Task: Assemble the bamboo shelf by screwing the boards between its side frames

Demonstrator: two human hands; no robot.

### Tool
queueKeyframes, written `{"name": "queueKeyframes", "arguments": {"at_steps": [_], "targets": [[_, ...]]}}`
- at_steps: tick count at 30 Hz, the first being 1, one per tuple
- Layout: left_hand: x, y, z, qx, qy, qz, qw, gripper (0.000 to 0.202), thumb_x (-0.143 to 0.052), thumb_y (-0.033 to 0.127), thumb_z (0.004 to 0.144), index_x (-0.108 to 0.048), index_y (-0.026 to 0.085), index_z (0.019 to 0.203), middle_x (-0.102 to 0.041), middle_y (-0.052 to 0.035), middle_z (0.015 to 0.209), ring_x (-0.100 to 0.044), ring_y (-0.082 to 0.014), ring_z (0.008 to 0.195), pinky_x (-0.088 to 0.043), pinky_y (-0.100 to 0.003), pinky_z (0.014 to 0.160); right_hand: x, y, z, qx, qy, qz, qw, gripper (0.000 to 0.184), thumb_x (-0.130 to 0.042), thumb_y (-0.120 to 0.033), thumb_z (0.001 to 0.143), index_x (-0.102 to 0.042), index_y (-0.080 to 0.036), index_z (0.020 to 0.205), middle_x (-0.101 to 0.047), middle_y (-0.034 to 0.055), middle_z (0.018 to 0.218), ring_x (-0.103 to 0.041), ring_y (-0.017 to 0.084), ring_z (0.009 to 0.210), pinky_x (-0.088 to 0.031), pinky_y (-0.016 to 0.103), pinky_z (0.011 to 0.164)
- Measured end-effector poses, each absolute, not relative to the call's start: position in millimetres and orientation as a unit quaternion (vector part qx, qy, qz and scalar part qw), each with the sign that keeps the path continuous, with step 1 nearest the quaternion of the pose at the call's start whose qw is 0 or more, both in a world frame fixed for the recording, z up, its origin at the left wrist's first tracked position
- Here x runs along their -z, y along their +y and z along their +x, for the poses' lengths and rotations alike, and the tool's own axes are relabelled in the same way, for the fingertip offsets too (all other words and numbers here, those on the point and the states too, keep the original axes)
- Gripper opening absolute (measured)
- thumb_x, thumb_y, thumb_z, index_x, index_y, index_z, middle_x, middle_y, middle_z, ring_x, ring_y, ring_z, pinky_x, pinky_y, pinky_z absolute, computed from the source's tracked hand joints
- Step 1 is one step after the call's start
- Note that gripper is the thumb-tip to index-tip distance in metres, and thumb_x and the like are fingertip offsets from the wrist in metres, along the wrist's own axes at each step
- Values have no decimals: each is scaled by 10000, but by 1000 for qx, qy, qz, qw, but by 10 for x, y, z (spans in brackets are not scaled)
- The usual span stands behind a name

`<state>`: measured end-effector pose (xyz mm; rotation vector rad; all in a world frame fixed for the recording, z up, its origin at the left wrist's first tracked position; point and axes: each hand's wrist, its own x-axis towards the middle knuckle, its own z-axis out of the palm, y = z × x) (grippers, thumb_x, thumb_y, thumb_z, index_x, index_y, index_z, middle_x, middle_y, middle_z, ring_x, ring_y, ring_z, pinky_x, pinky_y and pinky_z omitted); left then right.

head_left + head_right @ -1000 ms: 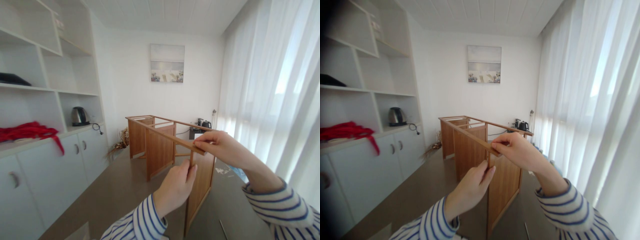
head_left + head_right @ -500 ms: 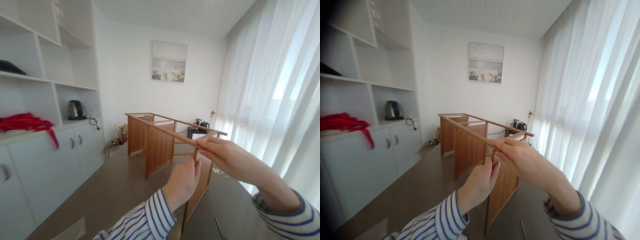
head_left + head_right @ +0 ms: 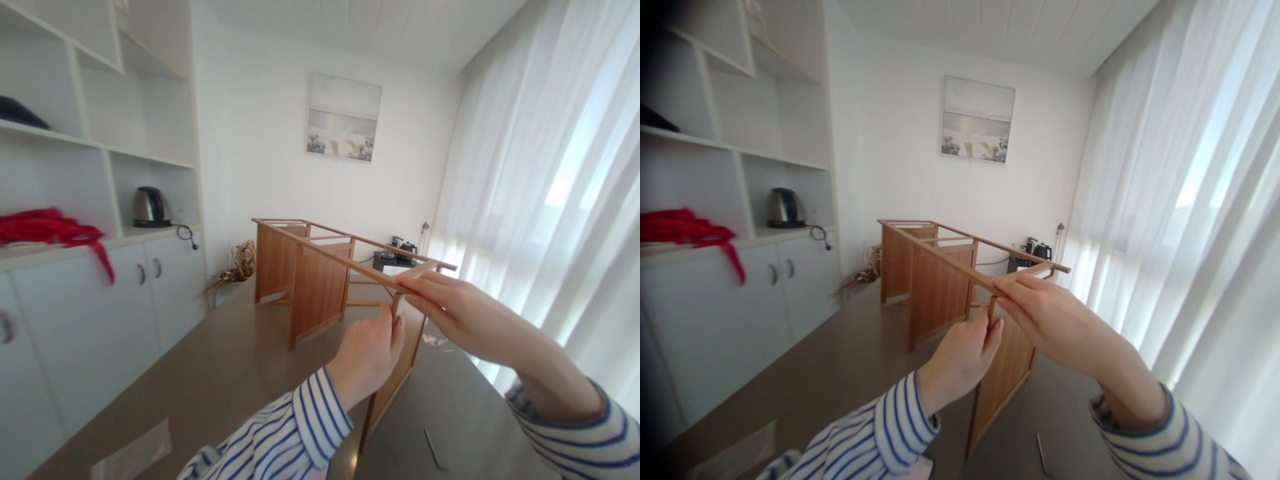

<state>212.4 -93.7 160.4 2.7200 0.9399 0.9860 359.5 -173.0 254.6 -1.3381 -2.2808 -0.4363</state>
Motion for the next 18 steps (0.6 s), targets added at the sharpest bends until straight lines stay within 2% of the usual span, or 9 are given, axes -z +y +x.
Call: {"name": "queueKeyframes", "arguments": {"at_steps": [4, 6, 8, 10, 14, 16, 18], "targets": [[-1631, -918, 2083, -371, 281, 882, 75, 303, -293, 411, 960, -486, 179, 984, -693, -72, 787, -676, -227, 677, -485, -307, 566, -2508, -1737, 3575, 160, -820, -493, 241, 377, -388, -302, 962, -491, -243, 1320, -604, 81, 1217, -589, 210, 1072, -514, 377, 886], [-1673, -907, 2049, -426, 268, 856, 117, 300, -396, 424, 929, -451, 184, 1100, -704, -68, 885, -680, -204, 712, -511, -298, 589, -2491, -1740, 3563, 162, -817, -493, 250, 377, -383, -293, 963, -489, -238, 1320, -599, 86, 1226, -586, 212, 1078, -512, 378, 888], [-1742, -892, 2006, -482, 254, 825, 155, 478, -484, 422, 892, -333, 196, 1285, -695, -70, 1016, -683, -177, 736, -537, -291, 618, -2468, -1737, 3557, 160, -818, -487, 259, 371, -383, -286, 962, -497, -240, 1312, -606, 87, 1219, -587, 213, 1079, -512, 369, 881], [-1824, -873, 1963, -499, 233, 818, 170, 607, -519, 409, 876, -245, 224, 1385, -680, -63, 1084, -682, -158, 744, -553, -290, 657, -2428, -1727, 3563, 156, -814, -490, 269, 375, -386, -293, 960, -486, -240, 1318, -620, 87, 1203, -596, 212, 1068, -516, 360, 867], [-1938, -836, 1916, -459, 188, 852, 169, 431, -493, 382, 898, -447, 261, 1309, -696, -26, 1040, -681, -153, 819, -553, -279, 734, -2318, -1686, 3589, 146, -789, -522, 291, 420, -395, -334, 956, -444, -217, 1356, -612, 101, 1238, -588, 230, 1101, -496, 393, 898], [-1952, -827, 1911, -458, 184, 853, 171, 402, -484, 378, 906, -475, 264, 1292, -702, -19, 1026, -681, -150, 826, -552, -272, 740, -2276, -1675, 3593, 138, -776, -534, 304, 437, -408, -361, 949, -451, -208, 1355, -612, 107, 1240, -591, 243, 1096, -494, 406, 894], [-1952, -824, 1909, -458, 185, 853, 170, 408, -483, 379, 908, -470, 267, 1300, -710, -11, 1004, -682, -140, 778, -553, -266, 720, -2251, -1689, 3600, 118, -767, -541, 323, 455, -423, -393, 940, -457, -203, 1352, -644, 106, 1175, -630, 237, 1004, -520, 387, 828]]}}
